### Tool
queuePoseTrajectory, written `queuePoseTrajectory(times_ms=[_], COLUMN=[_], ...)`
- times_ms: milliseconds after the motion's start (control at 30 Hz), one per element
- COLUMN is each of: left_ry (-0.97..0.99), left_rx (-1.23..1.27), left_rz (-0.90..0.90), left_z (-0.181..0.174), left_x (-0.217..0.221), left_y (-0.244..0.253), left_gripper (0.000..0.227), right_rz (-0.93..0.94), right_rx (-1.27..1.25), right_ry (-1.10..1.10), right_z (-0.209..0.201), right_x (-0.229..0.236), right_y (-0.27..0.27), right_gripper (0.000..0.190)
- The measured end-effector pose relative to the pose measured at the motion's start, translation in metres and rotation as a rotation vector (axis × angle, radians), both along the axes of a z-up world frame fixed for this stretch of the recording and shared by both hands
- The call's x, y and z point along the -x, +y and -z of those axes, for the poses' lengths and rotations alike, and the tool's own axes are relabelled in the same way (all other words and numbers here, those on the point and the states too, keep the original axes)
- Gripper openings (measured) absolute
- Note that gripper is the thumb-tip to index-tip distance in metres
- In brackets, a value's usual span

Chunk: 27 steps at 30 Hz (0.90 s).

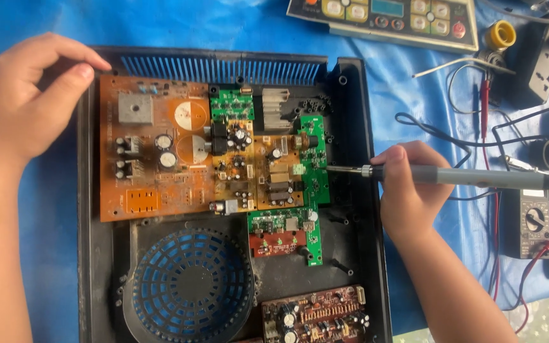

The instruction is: Soldering or desoldering electronic components on a circuit board using a soldering iron.

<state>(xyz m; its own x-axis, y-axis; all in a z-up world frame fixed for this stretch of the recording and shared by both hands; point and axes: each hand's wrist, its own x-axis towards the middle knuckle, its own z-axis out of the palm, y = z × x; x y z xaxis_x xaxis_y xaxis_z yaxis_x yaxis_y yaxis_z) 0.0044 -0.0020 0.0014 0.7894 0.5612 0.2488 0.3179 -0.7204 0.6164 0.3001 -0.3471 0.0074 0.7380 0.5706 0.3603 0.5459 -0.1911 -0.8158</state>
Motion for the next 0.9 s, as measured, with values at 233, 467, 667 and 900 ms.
queuePoseTrajectory(times_ms=[233,467,667,900], left_ry=[-0.012,-0.011,-0.029,-0.037], left_rx=[0.000,-0.024,-0.027,-0.017], left_rz=[0.000,0.032,0.051,0.036], left_z=[0.0027,0.0012,0.0007,0.0084], left_x=[0.0020,0.0041,0.0033,0.0077], left_y=[-0.0003,0.0012,0.0000,0.0020], left_gripper=[0.020,0.021,0.021,0.019], right_rz=[0.068,0.033,-0.023,-0.066], right_rx=[-0.145,-0.124,-0.067,-0.040], right_ry=[0.140,0.071,-0.027,0.033], right_z=[-0.0002,-0.0005,0.0010,-0.0014], right_x=[0.0040,0.0039,-0.0015,-0.0001], right_y=[0.0040,0.0030,0.0013,0.0018], right_gripper=[0.035,0.035,0.044,0.037])
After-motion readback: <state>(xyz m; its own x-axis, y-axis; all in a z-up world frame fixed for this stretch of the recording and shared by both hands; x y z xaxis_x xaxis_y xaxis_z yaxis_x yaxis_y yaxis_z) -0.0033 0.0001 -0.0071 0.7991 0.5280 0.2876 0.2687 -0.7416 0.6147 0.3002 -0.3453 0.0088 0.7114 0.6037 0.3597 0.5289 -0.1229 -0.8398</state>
